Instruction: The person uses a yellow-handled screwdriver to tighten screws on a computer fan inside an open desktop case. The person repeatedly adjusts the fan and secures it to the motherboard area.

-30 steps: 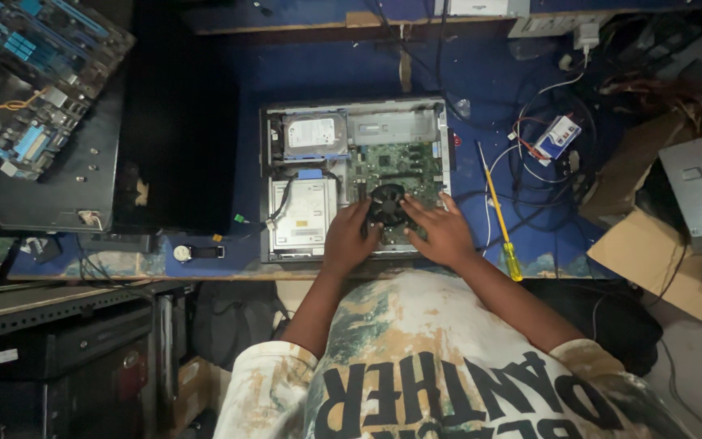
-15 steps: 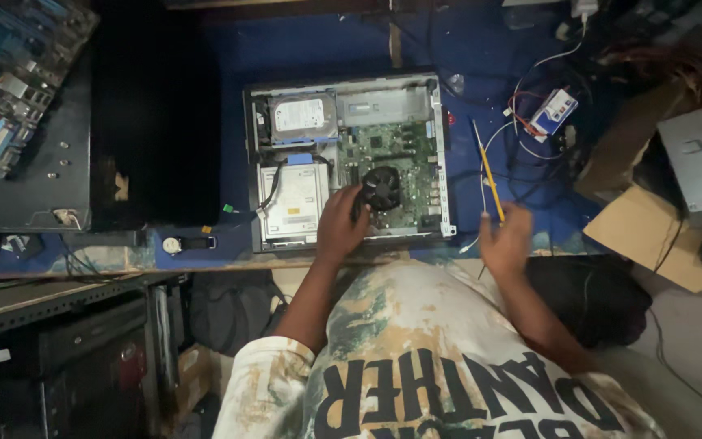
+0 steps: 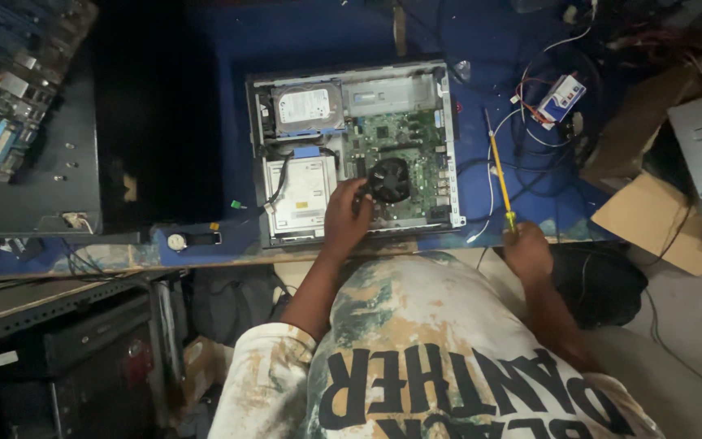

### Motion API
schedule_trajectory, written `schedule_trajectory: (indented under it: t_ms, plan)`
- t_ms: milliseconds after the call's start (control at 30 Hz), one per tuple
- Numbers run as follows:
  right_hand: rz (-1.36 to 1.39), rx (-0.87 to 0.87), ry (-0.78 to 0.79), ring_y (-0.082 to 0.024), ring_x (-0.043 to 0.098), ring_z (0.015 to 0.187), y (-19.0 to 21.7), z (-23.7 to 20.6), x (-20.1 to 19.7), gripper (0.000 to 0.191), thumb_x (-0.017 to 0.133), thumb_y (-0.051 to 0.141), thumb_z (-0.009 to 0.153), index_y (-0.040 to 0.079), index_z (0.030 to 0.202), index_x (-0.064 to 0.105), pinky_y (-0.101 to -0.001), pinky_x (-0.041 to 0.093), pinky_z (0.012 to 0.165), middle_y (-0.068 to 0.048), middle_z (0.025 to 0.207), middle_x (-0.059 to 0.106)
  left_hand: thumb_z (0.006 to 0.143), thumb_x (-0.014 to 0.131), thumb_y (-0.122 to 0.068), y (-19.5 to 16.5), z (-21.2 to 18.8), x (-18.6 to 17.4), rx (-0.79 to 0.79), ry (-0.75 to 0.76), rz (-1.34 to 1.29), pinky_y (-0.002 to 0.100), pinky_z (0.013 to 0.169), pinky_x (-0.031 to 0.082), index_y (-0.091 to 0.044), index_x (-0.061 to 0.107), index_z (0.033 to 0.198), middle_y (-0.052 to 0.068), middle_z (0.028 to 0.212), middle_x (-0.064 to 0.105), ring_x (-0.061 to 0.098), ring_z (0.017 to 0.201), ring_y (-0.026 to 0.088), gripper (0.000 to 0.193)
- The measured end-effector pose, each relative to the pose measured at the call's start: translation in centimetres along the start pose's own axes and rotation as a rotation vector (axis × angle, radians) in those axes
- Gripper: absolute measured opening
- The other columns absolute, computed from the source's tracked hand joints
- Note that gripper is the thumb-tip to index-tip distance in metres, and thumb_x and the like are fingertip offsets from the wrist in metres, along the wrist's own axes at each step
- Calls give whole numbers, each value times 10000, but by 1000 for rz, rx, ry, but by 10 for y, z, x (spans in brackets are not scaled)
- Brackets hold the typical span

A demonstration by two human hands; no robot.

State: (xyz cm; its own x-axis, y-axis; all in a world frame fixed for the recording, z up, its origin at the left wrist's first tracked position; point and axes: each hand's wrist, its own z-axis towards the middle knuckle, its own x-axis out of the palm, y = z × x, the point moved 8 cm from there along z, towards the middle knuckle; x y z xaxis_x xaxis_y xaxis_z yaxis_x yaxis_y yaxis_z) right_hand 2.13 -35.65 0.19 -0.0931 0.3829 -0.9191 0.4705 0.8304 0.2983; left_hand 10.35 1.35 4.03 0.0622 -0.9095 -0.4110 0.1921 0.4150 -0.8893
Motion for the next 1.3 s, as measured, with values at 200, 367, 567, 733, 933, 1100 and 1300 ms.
schedule_trajectory:
  t_ms: [200, 367, 567, 733, 933, 1100, 1300]
  plan:
    - [114, 17, -95, -472, 679, 1025, -36, -3, -35, 364, 688, 355, 986, 33, 1153, 667, -528, 542, 857, -270, 1084, 697, 941, 678, -90, -1, -5, 17, -1, 27, -56, 409, 931, 542, -44, 633, 1235, 164, 1154, 671, 678, 1044, 330, 301]
    - [447, -384, -476, -223, 679, 934, -23, -28, -123, 181, 786, 90, 1065, -11, 1130, 650, -340, 550, 865, -121, 1035, 694, 940, 681, -74, 9, -14, 35, -108, 42, -143, 364, 906, 546, -45, 645, 1219, 132, 1148, 665, 692, 1000, 256, 282]
    - [518, -428, -522, -196, 689, 1065, 21, -56, -207, 141, 714, -30, 1141, -48, 1234, 610, -305, 583, 977, -173, 1202, 684, 964, 648, -56, 21, -14, 43, -189, 113, -306, 320, 815, 557, -49, 654, 1198, 110, 1136, 646, 688, 899, 191, 235]
    - [751, -455, -428, -243, 684, 1155, 53, -79, -240, 165, 603, -33, 1210, -37, 1339, 500, -340, 575, 1059, -189, 1263, 642, 996, 650, -59, 11, -5, 47, -160, 164, -350, 283, 769, 548, -56, 691, 1155, 79, 1056, 683, 685, 871, 153, 164]
    - [801, -610, -296, -287, 706, 1175, 86, -103, -247, 239, 585, 40, 1209, -16, 1379, 425, -418, 594, 1082, -216, 1253, 651, 1000, 608, -92, -51, 3, 61, 9, 469, -328, 296, 750, 546, -76, 691, 1168, 81, 1029, 711, 727, 913, 195, 189]
    - [758, -695, -308, -286, 699, 1163, 110, -119, -244, 329, 595, 48, 1153, -3, 1415, 402, -462, 595, 1061, -209, 1254, 570, 1038, 583, -134, -117, 7, 77, 307, 660, -334, 403, 1004, 510, -65, 654, 1321, 154, 1228, 697, 667, 1153, 315, 299]
    - [863, -716, -175, -320, 691, 1170, 118, -107, -218, 299, 592, -21, 1060, -40, 1317, 441, -507, 615, 1043, -214, 1266, 588, 1020, 606, -162, -141, 2, 110, 412, 798, -359, 412, 1015, 532, -97, 686, 1306, 110, 1264, 723, 691, 1163, 296, 304]
